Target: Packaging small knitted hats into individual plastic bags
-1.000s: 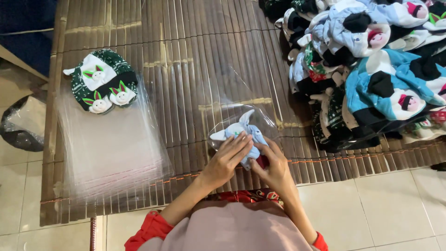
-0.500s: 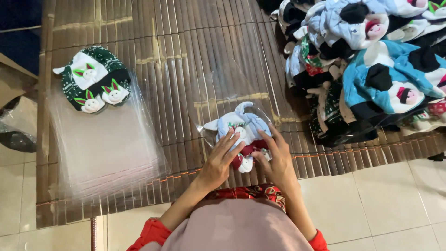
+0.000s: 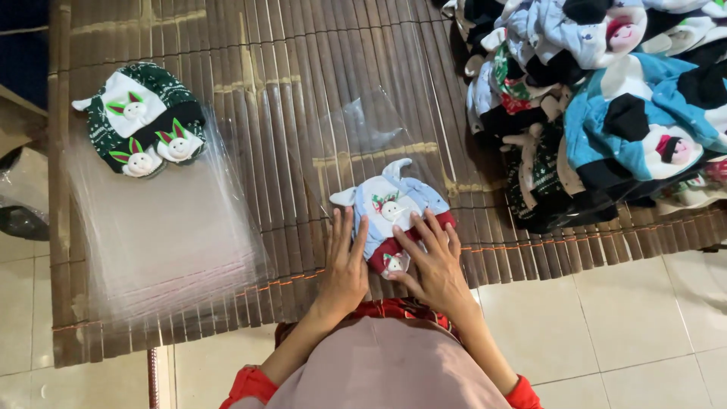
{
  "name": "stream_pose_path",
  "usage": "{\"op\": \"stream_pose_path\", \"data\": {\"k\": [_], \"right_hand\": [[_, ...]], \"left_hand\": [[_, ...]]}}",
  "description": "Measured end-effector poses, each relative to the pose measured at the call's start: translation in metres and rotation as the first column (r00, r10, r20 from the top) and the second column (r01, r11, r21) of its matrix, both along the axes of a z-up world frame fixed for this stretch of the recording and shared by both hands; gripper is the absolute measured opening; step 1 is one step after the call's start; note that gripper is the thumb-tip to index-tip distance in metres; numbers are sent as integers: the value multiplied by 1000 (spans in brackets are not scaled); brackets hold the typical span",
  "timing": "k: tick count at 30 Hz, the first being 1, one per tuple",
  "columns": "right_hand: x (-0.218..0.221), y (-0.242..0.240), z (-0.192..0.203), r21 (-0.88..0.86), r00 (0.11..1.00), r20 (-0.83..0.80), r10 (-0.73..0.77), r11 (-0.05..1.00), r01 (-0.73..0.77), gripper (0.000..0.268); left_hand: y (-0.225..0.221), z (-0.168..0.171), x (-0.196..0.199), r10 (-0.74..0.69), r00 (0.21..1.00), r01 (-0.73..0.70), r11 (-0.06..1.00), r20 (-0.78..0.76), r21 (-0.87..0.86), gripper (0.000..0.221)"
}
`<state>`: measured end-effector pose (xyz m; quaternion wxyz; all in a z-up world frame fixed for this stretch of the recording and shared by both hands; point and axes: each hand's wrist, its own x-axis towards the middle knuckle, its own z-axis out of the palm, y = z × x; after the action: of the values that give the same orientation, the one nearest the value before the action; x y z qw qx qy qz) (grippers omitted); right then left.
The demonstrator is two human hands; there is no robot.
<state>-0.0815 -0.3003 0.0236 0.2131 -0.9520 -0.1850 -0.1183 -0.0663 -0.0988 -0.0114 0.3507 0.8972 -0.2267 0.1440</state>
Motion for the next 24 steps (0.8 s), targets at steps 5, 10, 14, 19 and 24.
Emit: {"op": "stream_pose_path", "data": {"k": [5,10,14,19,24], "right_hand": [[-10,7,-13,67,997,68,-32,997,27,76],[-11,8,-11,5,999,34,-26,1000,26,78],[-8,13,-15,-46,1000,9,-19,999,19,74],[4,26,-16,-75,998,53,-31,997,35,67],[24,36,-25,-48,999,54,2,999,1,69]], "left_hand": [[0,0,-1,13,1000,-14,999,-18,-40,66],[-1,-3,0,14,999,-12,999,31,-47,58],[-1,-3,0,25,995,-22,999,100,-29,52],[-3,-6,0,42,978,-38,999,205,-22,50],[-2,0,2,97,971,-97,995,217,-10,49]]}}
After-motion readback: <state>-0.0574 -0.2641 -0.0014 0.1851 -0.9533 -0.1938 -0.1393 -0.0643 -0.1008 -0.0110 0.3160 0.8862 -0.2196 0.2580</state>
